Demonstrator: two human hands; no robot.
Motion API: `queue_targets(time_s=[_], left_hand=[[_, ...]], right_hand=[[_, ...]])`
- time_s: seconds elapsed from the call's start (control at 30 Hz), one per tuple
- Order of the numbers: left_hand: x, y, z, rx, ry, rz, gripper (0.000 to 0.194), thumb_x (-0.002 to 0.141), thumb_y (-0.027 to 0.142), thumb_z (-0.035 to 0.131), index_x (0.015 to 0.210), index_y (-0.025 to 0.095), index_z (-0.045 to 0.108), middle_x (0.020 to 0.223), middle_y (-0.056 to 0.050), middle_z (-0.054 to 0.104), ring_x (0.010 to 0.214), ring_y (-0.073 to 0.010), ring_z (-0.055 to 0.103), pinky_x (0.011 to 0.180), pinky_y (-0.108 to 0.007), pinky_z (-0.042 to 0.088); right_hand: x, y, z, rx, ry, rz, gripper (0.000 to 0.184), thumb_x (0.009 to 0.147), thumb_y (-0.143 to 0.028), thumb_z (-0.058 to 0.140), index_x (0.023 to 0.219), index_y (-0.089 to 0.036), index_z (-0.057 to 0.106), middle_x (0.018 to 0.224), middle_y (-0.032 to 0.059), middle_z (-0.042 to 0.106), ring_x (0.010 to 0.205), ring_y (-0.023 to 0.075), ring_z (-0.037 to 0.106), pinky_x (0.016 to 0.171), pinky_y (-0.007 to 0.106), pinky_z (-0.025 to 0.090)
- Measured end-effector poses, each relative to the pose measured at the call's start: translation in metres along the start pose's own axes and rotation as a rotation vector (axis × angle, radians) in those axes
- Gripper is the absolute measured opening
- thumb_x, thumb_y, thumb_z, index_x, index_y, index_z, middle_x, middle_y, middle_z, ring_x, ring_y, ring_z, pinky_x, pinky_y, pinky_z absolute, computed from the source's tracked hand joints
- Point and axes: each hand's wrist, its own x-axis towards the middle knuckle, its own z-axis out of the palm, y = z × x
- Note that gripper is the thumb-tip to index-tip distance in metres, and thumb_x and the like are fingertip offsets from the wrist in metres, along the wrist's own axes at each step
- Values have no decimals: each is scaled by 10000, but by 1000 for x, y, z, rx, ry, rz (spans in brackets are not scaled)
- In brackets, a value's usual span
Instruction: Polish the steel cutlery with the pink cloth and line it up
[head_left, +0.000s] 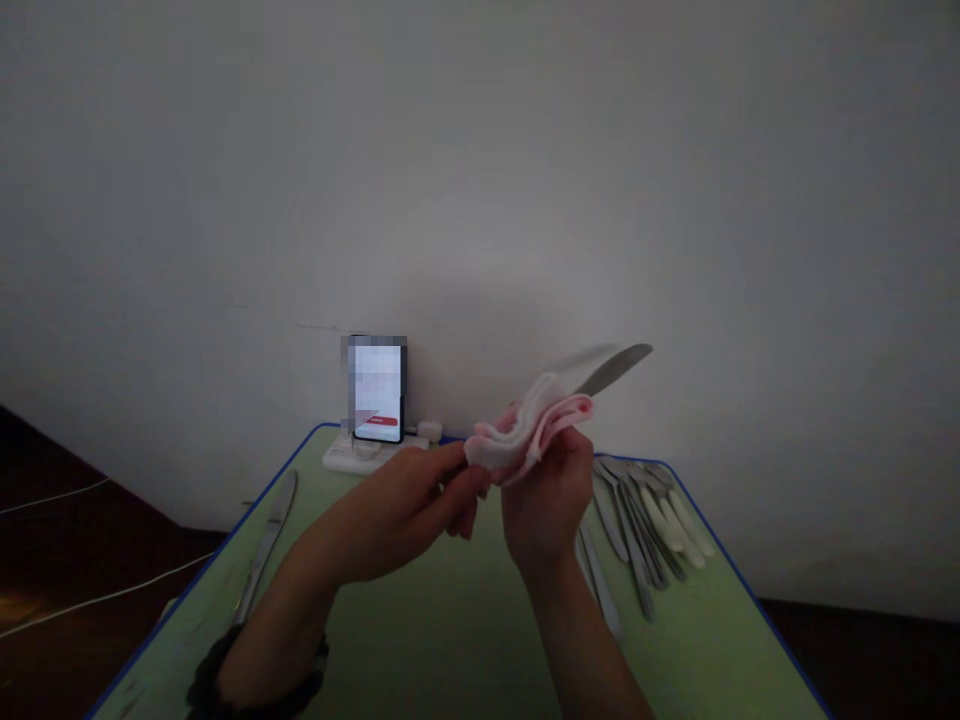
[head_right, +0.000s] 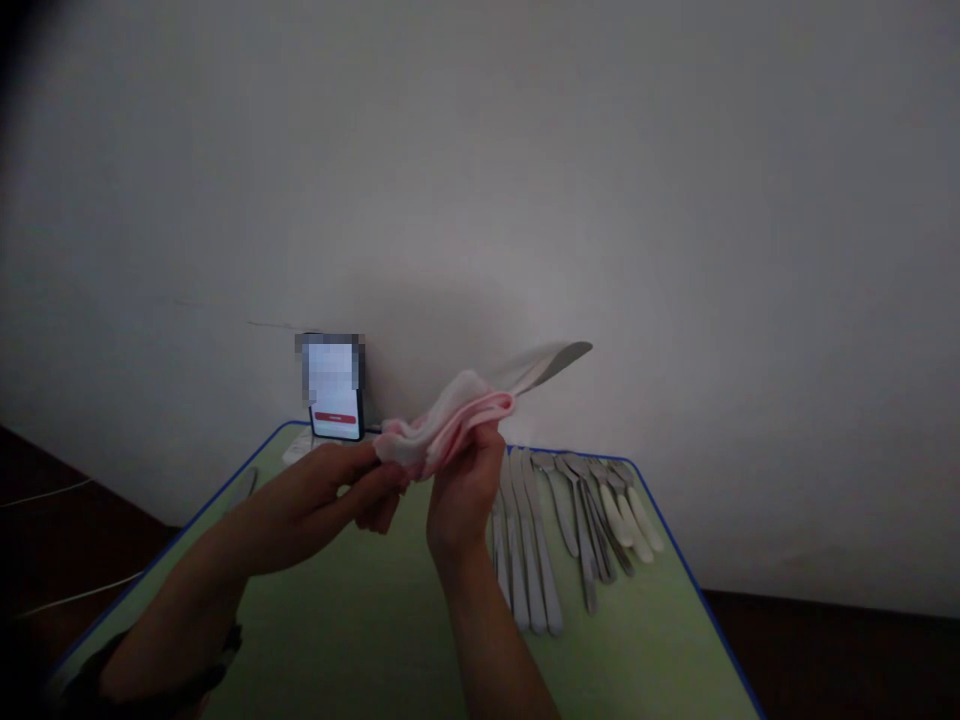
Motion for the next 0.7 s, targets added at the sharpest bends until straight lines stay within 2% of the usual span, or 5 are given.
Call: queue_targets(time_s=[0.13, 0.27, 0.37, 0.5, 0.7], left_hand=[[0, 0, -1, 41, 26, 5, 327, 965, 356, 345, 766, 173, 529, 610, 24, 588, 534, -89, 519, 529, -191, 381], [1, 3, -2, 81, 71, 5, 368, 954, 386, 364, 702, 176, 531, 564, 31, 582, 502, -84, 521, 503, -178, 368], [0, 4, -1, 65, 75, 8, 339, 933, 397, 413, 715, 179, 555, 579, 29, 600, 513, -89, 540, 485, -169, 379], [-1, 4, 1, 66, 96, 42, 213, 867, 369, 546, 764, 186, 584, 604, 41, 611, 520, -90, 545, 485, -163, 396], [2, 2, 2, 75, 154, -1, 322, 919, 343, 435, 687, 172, 578, 539, 34, 598, 490, -86, 548, 469, -162, 380]], right_hand=[[-2, 0, 2, 28, 17, -105, 203, 779, -302, 431, 590, -237, 468, 625, -22, 581, 579, 135, 530, 526, 260, 437], [-1, 0, 1, -103, -21, -81, 91, 753, -254, 489, 664, -239, 503, 613, -45, 535, 541, 121, 471, 500, 239, 403], [-2, -1, 1, -187, 25, -45, 61, 740, -243, 528, 688, -227, 499, 595, -68, 459, 514, 98, 410, 482, 216, 377], [-2, -1, 1, -271, 112, -55, 79, 748, -282, 553, 781, -211, 544, 710, -50, 540, 639, 102, 509, 581, 212, 425], [-2, 2, 3, 11, 15, 63, 152, 694, -331, 545, 818, -245, 526, 739, -46, 597, 642, 133, 582, 609, 264, 469]])
